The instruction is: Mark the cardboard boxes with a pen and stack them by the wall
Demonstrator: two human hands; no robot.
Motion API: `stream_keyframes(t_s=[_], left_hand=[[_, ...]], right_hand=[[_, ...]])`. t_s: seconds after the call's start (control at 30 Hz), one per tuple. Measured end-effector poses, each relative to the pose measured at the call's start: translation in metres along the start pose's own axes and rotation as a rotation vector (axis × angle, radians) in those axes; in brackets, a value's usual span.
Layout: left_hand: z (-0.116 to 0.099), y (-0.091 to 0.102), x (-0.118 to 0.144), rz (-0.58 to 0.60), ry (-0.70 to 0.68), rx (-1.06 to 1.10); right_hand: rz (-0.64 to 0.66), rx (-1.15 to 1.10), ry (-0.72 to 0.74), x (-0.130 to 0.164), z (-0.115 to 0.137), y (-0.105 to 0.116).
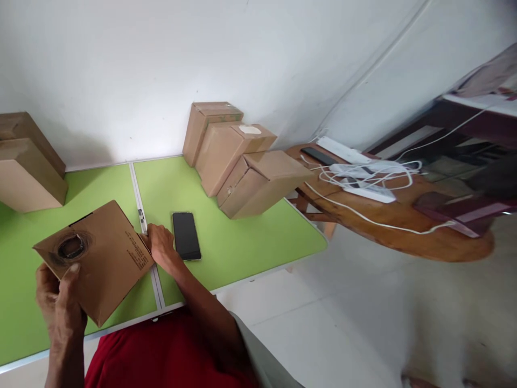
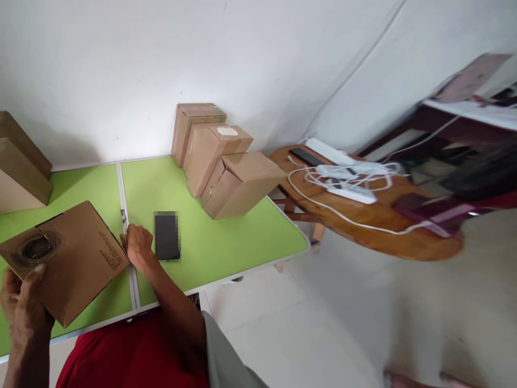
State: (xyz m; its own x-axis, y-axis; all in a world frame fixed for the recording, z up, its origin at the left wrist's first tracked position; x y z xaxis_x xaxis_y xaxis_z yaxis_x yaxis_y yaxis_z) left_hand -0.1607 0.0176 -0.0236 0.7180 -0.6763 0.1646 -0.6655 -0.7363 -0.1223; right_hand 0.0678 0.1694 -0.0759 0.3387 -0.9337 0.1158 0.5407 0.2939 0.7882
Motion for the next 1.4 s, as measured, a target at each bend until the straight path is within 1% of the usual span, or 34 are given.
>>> stream_keyframes(t_s=[0.07,0.17,0.2,0.27,0.33,0.37,0.43,0.5,0.6,0.7,0.8,0.93,1.07,1.17,1.23,1.33,1.4], left_hand=[[-0.001,-0.001,-0.001,-0.002,0.006,0.014],[-0.005,-0.003,-0.002,-0.001,-0.007,0.036],[-0.007,-0.004,-0.003,0.002,-0.02,0.041],[-0.009,-0.007,-0.005,0.017,-0.043,0.047],[-0.007,-0.014,-0.007,0.039,-0.038,0.049],[-0.004,-0.02,-0.007,0.054,-0.023,0.049],[0.004,-0.034,-0.008,0.099,0.02,0.045],[0.015,-0.052,-0.009,0.158,0.063,0.035],[0.03,-0.074,-0.011,0.24,0.112,0.008],[0.045,-0.087,-0.015,0.295,0.155,-0.025],[0.054,-0.089,-0.02,0.313,0.175,-0.041],[0.06,-0.088,-0.021,0.338,0.177,-0.048],[0.061,-0.087,-0.013,0.415,0.167,-0.063],[0.061,-0.085,-0.006,0.473,0.145,-0.071],[0.062,-0.084,-0.004,0.504,0.13,-0.078],[0.064,-0.084,-0.004,0.529,0.108,-0.097],[0.064,-0.087,-0.005,0.533,0.093,-0.1]], right_hand=[[0.002,0.022,0.012,0.005,0.0,0.004],[-0.034,0.043,0.032,0.019,-0.006,0.018],[-0.073,0.057,0.038,0.025,-0.01,0.026],[-0.208,0.118,0.023,0.039,-0.023,0.046],[-0.333,0.199,-0.052,0.055,-0.042,0.063],[-0.355,0.228,-0.107,0.062,-0.052,0.067],[-0.302,0.235,-0.213,0.071,-0.072,0.062],[-0.234,0.211,-0.264,0.077,-0.083,0.053],[-0.215,0.205,-0.286,0.084,-0.086,0.045],[-0.206,0.191,-0.311,0.087,-0.089,0.041],[-0.245,0.027,-0.338,0.088,-0.099,0.041],[-0.306,-0.199,-0.356,0.09,-0.12,0.041],[-0.322,-0.427,-0.305,0.094,-0.132,0.038],[-0.308,-0.664,-0.241,0.101,-0.133,0.035],[-0.317,-0.794,-0.205,0.11,-0.131,0.037],[-0.426,-1.063,-0.137,0.126,-0.126,0.051],[-0.476,-1.264,-0.06,0.135,-0.115,0.061]])
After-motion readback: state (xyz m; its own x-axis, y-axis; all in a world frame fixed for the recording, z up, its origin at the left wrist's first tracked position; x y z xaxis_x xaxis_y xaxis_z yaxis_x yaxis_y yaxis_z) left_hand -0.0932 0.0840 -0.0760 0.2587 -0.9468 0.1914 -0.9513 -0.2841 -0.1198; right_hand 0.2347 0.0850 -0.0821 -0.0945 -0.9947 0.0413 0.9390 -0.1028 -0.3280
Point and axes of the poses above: each hand's wrist, its own x-axis away from the middle knuckle, its own y-axis out of the back of the hand, z = x × y, the point moved 9 cm from there along -x, towards the middle knuckle, and after that the axes turned 12 degrees about y, right-handed, at the moved point
